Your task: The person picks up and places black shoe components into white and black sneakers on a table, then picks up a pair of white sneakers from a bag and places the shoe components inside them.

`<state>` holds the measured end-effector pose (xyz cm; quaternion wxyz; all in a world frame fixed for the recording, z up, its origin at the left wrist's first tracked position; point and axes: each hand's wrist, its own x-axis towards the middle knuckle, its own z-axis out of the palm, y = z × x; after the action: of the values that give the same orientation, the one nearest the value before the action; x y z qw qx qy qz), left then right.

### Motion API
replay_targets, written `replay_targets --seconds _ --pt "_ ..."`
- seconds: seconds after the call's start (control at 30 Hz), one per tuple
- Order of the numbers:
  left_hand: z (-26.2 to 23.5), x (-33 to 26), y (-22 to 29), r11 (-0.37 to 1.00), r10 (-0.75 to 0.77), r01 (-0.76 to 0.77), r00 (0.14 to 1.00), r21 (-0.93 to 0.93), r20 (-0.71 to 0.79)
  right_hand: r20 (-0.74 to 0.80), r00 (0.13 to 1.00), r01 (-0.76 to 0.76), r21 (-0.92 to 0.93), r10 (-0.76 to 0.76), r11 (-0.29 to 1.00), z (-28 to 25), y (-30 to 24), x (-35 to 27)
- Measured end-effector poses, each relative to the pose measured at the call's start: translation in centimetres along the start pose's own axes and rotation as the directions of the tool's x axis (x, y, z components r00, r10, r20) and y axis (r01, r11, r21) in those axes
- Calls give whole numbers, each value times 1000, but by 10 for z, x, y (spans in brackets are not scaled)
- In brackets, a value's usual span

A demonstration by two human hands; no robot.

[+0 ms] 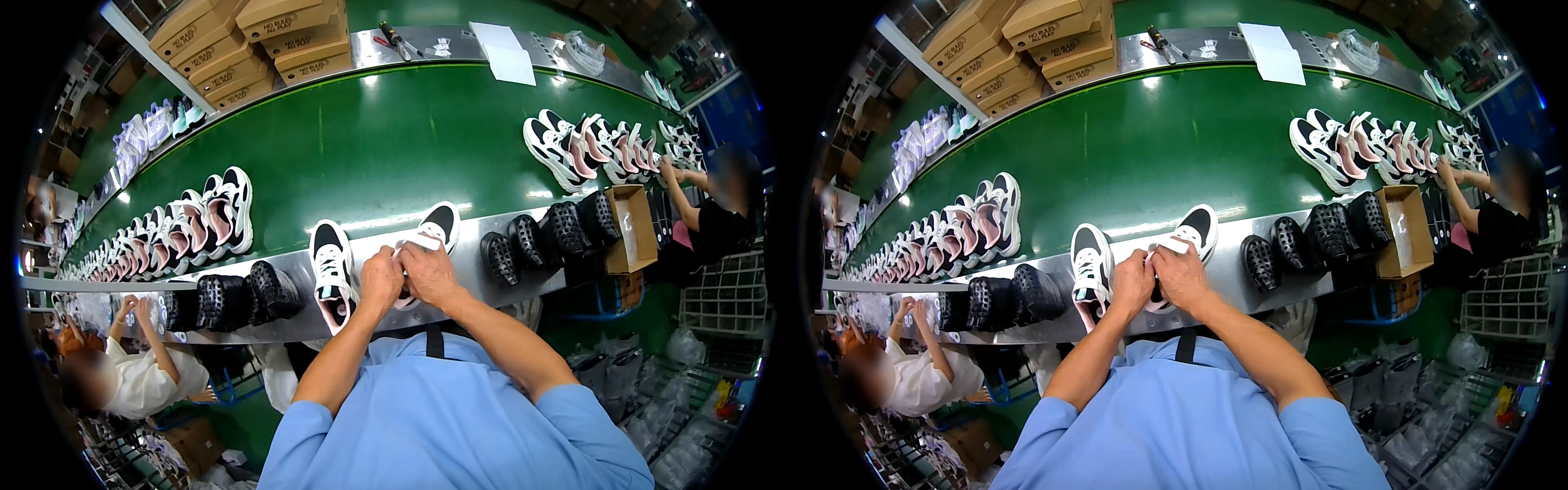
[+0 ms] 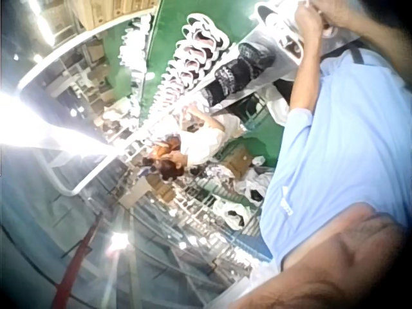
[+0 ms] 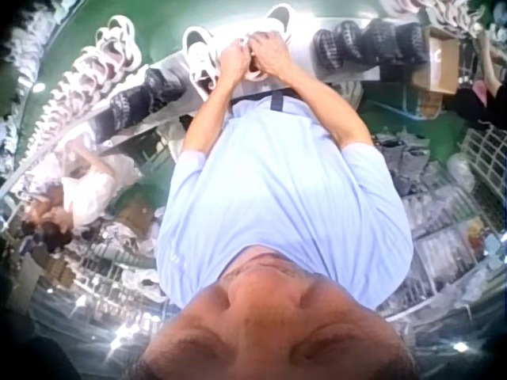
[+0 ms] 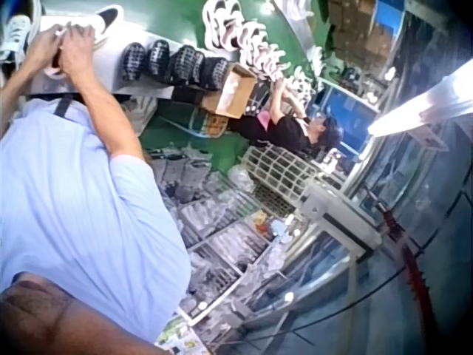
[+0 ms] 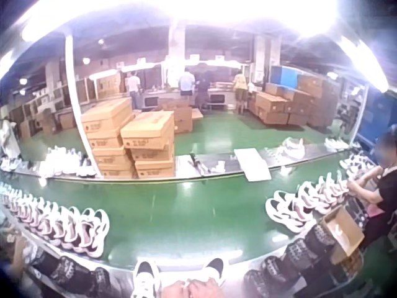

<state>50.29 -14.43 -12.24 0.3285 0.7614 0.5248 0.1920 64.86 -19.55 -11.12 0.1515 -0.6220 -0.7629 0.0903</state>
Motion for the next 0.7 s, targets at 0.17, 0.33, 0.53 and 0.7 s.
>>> replay_targets --seconds 0.17,0.33,0.53,0.7 --pt "-29 -23 18 971 218 -210 974 118 -55 -210 948 -214 147 241 966 -15 -8 -35" --pt "-22 -17 53 813 543 -536 839 228 37 251 703 -695 441 666 568 -16 -24 -47" --pt "-30 3 29 665 666 -696 717 272 207 189 727 -597 649 660 472 28 -6 -55" --pt "-25 -4 33 641 650 -712 702 285 292 201 765 -632 414 612 655 16 -20 -44"
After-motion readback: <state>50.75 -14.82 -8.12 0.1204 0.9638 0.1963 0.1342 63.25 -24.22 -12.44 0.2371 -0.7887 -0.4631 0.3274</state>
